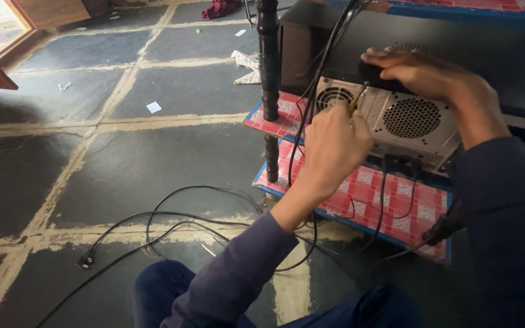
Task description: The person sits on the floor in front of a desktop computer tower on a small table and uses a screwdriver to work on the rear of the case near the fan and ports. They unplug and rearrange cables, then coil a cable on the floor.
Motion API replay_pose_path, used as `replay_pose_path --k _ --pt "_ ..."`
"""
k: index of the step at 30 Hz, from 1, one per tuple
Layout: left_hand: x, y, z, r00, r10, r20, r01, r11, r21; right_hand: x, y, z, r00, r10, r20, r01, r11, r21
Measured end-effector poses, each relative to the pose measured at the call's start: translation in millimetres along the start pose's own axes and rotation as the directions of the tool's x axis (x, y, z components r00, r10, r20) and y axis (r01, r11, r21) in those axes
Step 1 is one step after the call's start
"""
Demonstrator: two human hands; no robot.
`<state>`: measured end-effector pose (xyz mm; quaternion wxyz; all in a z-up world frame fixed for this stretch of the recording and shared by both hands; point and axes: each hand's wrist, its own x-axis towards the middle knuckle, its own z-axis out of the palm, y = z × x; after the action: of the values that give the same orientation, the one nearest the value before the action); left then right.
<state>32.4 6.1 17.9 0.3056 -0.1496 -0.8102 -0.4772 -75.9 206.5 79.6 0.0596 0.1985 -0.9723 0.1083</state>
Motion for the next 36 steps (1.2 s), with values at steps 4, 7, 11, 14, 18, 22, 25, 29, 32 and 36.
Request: replay_pose_path --k 4,7,11,14,18,22,25,29,32,36 --pt "7.3 -8.4 7.1 0.995 -0.097 0.011 0.098 0.988 -0.121 -6.9 -8.4 -3.0 0.997 0.082 0.007 -0.082 0.994 0.067" --pt "13.3 -10.7 8.6 0.997 -0.081 0.002 0.080 0.988 -0.132 -12.0 -14.6 -4.9 0.990 0.140 -0.003 -0.139 0.984 0.115" --pt "11.6 -3.7 9.0 1.000 0.021 -0.004 -0.021 0.999 0.024 -9.3 -15.7 -6.0 0.998 0.063 -0.029 -0.061 0.995 0.081" --pt "6.2 1.9 5.1 0.994 0.106 -0.002 -0.105 0.991 0.078 -8.4 -14.2 -5.3 0.996 0.081 -0.027 -0.078 0.991 0.106" --pt "-1.0 9.1 -3.4 0.991 0.126 0.049 -0.133 0.973 0.190 -10.3 -15.7 -6.2 0.995 0.097 -0.018 -0.095 0.990 0.107" --pt "-2.7 11.5 -11.9 0.983 0.182 0.016 -0.183 0.974 0.132 -12.3 -17.5 -9.5 0.997 0.079 -0.004 -0.078 0.992 0.098" --pt "-3.2 13.2 -11.3 0.988 0.150 -0.041 -0.149 0.988 0.038 -12.6 -18.2 -10.3 0.992 0.123 0.005 -0.123 0.987 0.102" --pt "-4.8 12.0 -6.7 0.991 0.092 -0.099 -0.096 0.994 -0.042 -12.9 -19.0 -8.6 0.996 0.091 -0.011 -0.090 0.991 0.099" --pt "-5.8 10.3 -3.7 0.992 0.090 -0.091 -0.095 0.994 -0.049 -14.0 -19.3 -9.2 0.989 0.145 -0.004 -0.143 0.980 0.140" --pt "-5.6 7.1 -2.2 0.981 0.150 -0.127 -0.159 0.985 -0.066 -13.9 -19.9 -8.5 0.992 0.119 -0.033 -0.115 0.987 0.116"
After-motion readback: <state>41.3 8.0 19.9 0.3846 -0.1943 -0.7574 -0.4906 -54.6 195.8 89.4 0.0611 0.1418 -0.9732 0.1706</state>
